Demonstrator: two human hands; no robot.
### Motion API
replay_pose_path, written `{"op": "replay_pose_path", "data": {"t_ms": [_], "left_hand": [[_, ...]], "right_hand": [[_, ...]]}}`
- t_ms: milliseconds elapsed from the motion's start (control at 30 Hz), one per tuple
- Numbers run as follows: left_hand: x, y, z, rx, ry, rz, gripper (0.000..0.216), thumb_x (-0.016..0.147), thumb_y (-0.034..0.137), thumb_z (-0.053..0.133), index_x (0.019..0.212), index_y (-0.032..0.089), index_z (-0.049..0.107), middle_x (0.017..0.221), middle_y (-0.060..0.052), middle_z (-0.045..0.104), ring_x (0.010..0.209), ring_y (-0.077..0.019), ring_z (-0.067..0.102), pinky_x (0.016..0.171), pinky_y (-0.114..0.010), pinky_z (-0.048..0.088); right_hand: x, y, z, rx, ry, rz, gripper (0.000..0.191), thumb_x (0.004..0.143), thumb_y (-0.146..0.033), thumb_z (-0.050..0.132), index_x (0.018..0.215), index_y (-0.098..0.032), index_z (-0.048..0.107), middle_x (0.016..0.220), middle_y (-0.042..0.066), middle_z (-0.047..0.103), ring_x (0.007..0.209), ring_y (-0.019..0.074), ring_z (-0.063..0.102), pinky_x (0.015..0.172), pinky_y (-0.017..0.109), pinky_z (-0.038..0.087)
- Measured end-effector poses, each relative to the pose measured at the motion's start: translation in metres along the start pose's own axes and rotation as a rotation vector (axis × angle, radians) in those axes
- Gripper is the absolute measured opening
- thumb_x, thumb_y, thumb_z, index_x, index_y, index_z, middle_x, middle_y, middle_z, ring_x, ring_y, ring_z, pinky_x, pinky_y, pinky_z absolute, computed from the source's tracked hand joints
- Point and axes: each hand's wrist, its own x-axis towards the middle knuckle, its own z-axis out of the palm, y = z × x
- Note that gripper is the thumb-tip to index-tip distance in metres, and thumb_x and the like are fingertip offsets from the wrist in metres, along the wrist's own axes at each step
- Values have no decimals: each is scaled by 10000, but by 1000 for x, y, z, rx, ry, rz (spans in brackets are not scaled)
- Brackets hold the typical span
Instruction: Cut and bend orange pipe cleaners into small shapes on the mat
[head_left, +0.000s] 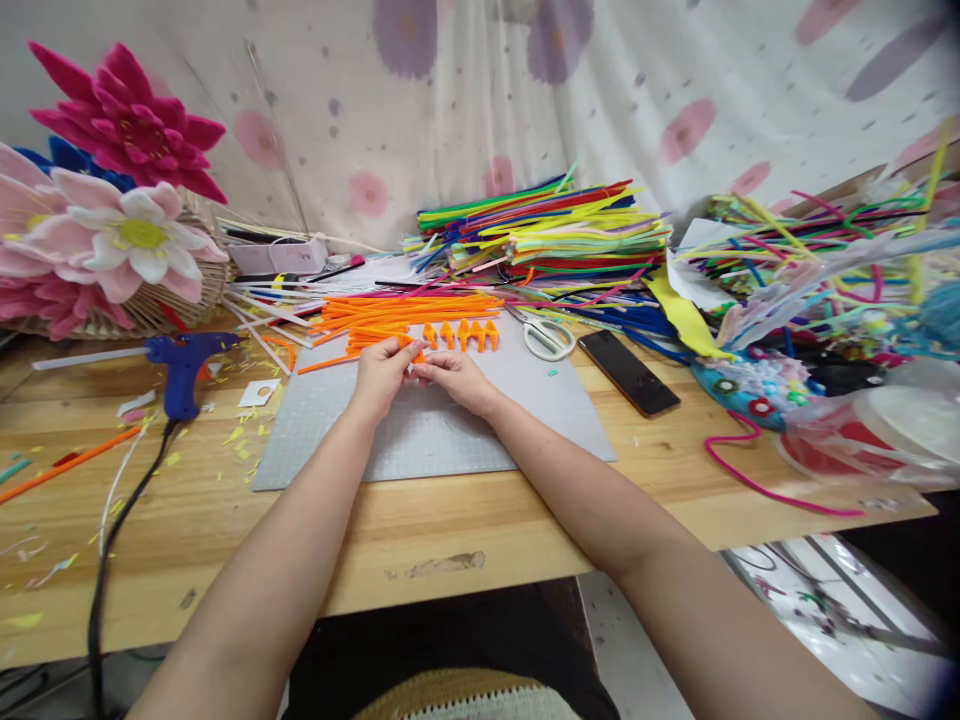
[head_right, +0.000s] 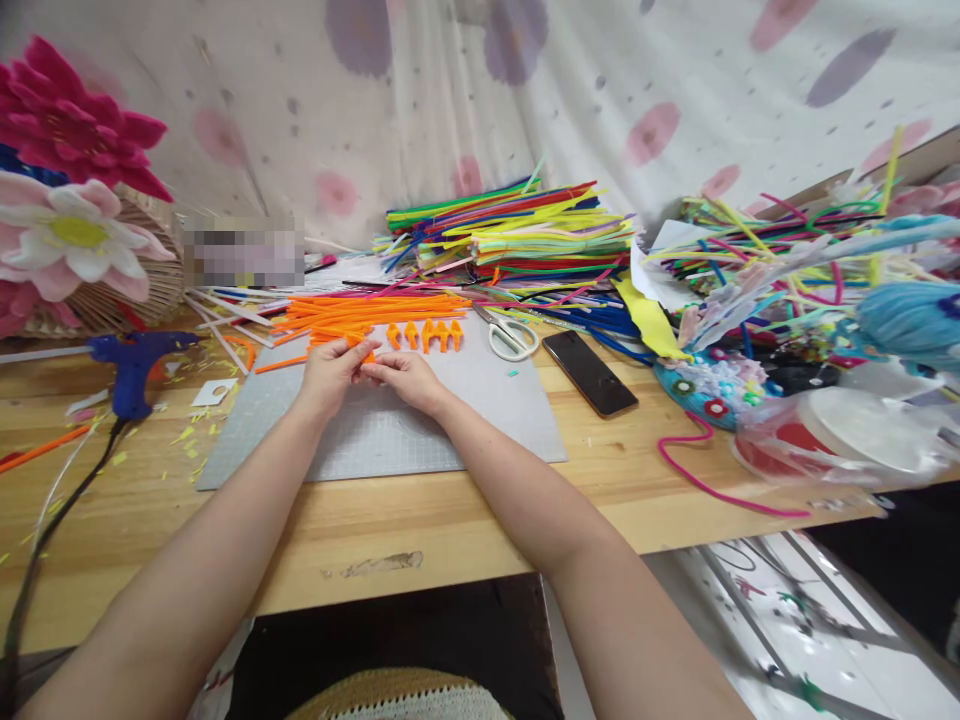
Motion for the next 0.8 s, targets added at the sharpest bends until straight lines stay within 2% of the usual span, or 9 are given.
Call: {"op": "replay_pose_path", "data": {"t_ms": [100,267,433,533,667,800], "left_hand": [[0,2,-2,58,10,52,220,635,324,693,534,149,606,423,35,474,382,-53,393,383,-193,274],[1,3,-4,119,-11,34,263,659,329,659,478,164,562,419,29,461,369,-64,358,375,-210,253],[-4,10,-9,356,-17,353,276,650,243,668,420,179,529,498,10,468,536,-96,442,526,-207,352],[-6,11,-11,406,-35,432,245,646,218,670,437,184,547,551,-4,499,599,-111,469,594,-215,376],[-3,5,-12,370,-7,367,285,643,258,673,418,180,516,483,17,447,528,-95,421,518,-208,345],[3,-4,-12,251,-52,106,285,651,368,654,488,164,542,415,38,444,389,-70,376,401,-212,273]], "right_hand": [[0,-3,1,-8,12,-17,301,738,-437,545,610,-174,617,673,-6,632,653,108,539,701,261,439],[-2,-8,0,-62,4,-78,270,726,-408,571,581,-184,614,657,-10,630,675,120,548,723,267,427],[-3,-6,2,-36,24,-9,252,715,-362,591,548,-174,600,601,-15,607,650,117,542,716,265,425],[-2,-1,3,-3,5,20,232,716,-341,589,565,-166,603,586,-20,596,625,107,527,710,261,421],[-1,5,3,22,-26,-7,223,719,-330,582,577,-158,580,597,-24,573,624,99,503,701,251,405],[-1,7,2,64,-78,5,219,732,-343,573,633,-147,567,667,-13,579,672,97,500,711,243,394]]}}
